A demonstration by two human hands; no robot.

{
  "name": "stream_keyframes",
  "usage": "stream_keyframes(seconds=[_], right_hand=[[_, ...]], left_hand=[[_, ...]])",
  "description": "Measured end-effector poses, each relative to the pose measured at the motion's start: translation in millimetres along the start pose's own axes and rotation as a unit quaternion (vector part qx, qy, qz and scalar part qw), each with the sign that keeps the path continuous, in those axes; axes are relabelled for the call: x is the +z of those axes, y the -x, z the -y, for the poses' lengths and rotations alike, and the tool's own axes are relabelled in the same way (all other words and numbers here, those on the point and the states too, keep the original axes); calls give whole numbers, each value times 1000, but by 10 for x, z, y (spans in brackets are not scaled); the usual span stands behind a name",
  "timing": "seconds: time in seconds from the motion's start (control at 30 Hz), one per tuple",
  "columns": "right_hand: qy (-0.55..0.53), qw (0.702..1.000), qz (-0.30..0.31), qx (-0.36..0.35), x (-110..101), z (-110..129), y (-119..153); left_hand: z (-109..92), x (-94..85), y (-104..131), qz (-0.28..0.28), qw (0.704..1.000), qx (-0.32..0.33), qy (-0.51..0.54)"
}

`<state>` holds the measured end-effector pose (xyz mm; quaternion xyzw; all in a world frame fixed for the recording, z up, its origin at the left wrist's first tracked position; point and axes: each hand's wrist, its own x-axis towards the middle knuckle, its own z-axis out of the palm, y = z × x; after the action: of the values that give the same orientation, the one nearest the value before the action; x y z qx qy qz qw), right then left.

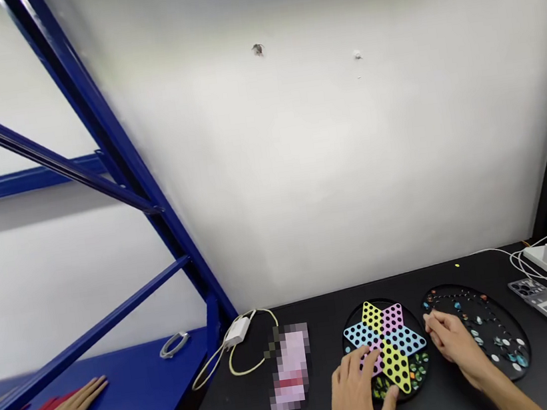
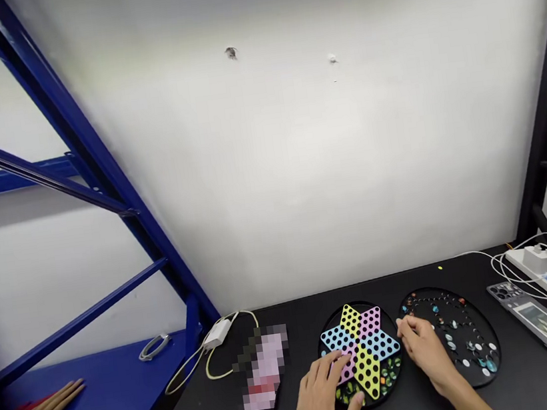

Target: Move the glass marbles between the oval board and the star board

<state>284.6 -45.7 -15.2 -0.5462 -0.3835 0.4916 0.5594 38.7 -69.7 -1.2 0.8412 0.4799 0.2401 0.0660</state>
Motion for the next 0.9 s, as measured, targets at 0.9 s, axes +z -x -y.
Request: stream_keyframes(seconds=[0.9], right_hand=[[569,713,84,-401,439,-551,387]], left_hand=[[468,-273,-225,110,961,-169,-189]])
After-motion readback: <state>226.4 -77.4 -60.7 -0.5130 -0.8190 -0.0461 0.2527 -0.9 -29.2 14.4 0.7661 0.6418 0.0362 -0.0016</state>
